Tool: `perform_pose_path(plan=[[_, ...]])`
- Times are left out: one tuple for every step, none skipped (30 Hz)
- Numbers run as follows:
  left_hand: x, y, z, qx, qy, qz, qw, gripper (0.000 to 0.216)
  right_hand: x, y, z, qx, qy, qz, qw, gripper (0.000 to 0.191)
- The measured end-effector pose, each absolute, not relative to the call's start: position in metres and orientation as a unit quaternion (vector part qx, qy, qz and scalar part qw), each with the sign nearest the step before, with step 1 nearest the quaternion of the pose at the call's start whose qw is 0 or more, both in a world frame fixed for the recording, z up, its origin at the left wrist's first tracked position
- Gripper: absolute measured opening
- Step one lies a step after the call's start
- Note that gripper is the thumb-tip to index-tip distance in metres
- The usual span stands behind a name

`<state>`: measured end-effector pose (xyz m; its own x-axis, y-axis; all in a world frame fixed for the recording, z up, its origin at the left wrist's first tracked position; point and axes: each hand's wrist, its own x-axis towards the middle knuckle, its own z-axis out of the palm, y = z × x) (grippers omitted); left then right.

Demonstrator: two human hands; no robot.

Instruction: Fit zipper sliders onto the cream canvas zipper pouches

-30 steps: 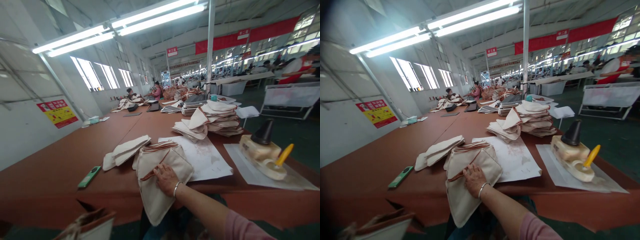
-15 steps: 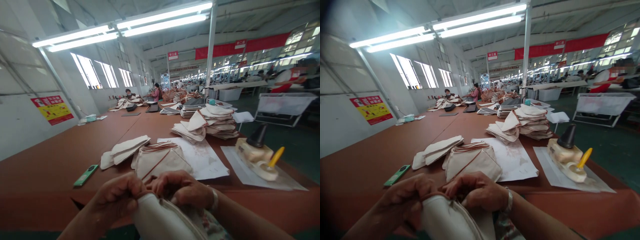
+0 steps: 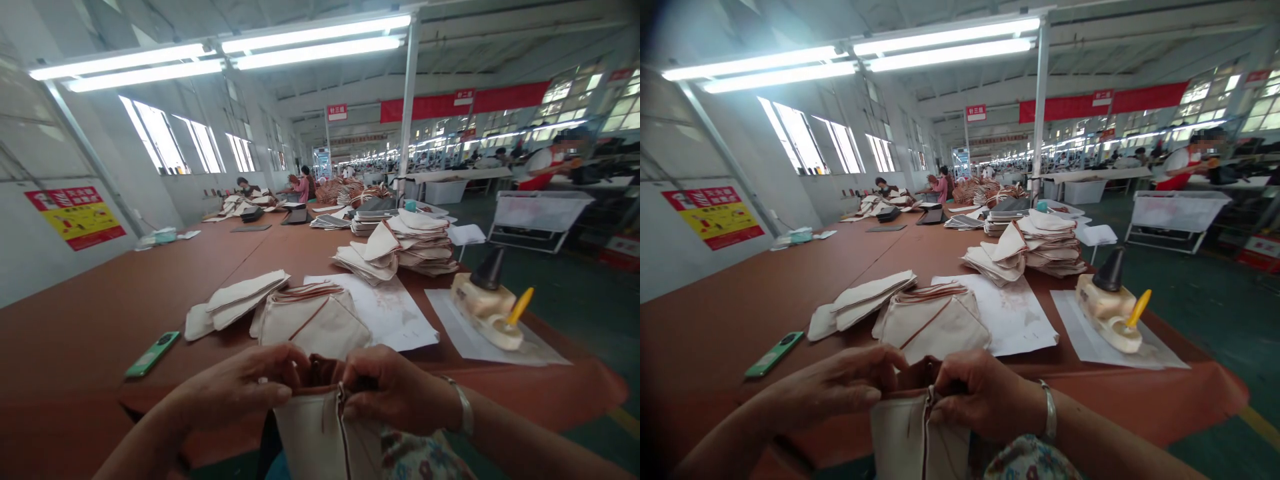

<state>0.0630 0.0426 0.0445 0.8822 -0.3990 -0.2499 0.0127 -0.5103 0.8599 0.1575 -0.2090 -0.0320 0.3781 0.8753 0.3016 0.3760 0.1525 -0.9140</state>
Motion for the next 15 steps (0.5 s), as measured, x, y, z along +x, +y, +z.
perform_pose_path(plan=[[0.064, 0.034, 0.045, 0.835, -0.121, -0.227, 0.487, 0.037, 0.156, -0.208, -0.030, -0.619, -0.532, 0.193, 0.545, 0.020], [0.065, 0.026, 0.043, 0.832, -0.124, -0.231, 0.488, 0.038, 0.156, -0.207, -0.028, -0.623, -0.548, 0.169, 0.532, 0.018], [0.066, 0.017, 0.040, 0.832, -0.120, -0.225, 0.492, 0.037, 0.156, -0.206, -0.027, -0.627, -0.558, 0.152, 0.521, 0.017], [0.067, 0.010, 0.035, 0.831, -0.111, -0.214, 0.502, 0.035, 0.156, -0.205, -0.027, -0.629, -0.563, 0.146, 0.516, 0.016], [0.068, 0.004, 0.029, 0.827, -0.099, -0.202, 0.515, 0.034, 0.157, -0.205, -0.027, -0.627, -0.565, 0.152, 0.514, 0.016], [0.068, -0.001, 0.023, 0.820, -0.088, -0.194, 0.532, 0.033, 0.159, -0.206, -0.027, -0.619, -0.566, 0.173, 0.517, 0.017], [0.069, -0.004, 0.017, 0.810, -0.080, -0.190, 0.549, 0.033, 0.160, -0.207, -0.027, -0.606, -0.566, 0.201, 0.520, 0.019], [0.070, -0.005, 0.012, 0.801, -0.075, -0.192, 0.562, 0.032, 0.162, -0.208, -0.026, -0.593, -0.565, 0.231, 0.526, 0.021], [0.070, -0.006, 0.009, 0.794, -0.073, -0.197, 0.570, 0.032, 0.163, -0.210, -0.026, -0.580, -0.562, 0.257, 0.531, 0.023], [0.070, -0.007, 0.007, 0.791, -0.073, -0.201, 0.573, 0.031, 0.163, -0.211, -0.025, -0.573, -0.558, 0.276, 0.534, 0.025], [0.070, -0.007, 0.007, 0.790, -0.073, -0.202, 0.574, 0.029, 0.164, -0.212, -0.025, -0.572, -0.554, 0.282, 0.535, 0.027], [0.069, -0.008, 0.008, 0.794, -0.072, -0.198, 0.570, 0.027, 0.163, -0.212, -0.024, -0.580, -0.553, 0.277, 0.531, 0.028], [0.069, -0.009, 0.010, 0.804, -0.071, -0.192, 0.559, 0.025, 0.163, -0.212, -0.024, -0.596, -0.555, 0.260, 0.520, 0.028], [0.067, -0.011, 0.013, 0.818, -0.068, -0.184, 0.541, 0.024, 0.162, -0.212, -0.023, -0.618, -0.561, 0.234, 0.499, 0.028], [0.066, -0.013, 0.016, 0.834, -0.066, -0.174, 0.520, 0.023, 0.161, -0.212, -0.023, -0.645, -0.569, 0.202, 0.468, 0.027]])
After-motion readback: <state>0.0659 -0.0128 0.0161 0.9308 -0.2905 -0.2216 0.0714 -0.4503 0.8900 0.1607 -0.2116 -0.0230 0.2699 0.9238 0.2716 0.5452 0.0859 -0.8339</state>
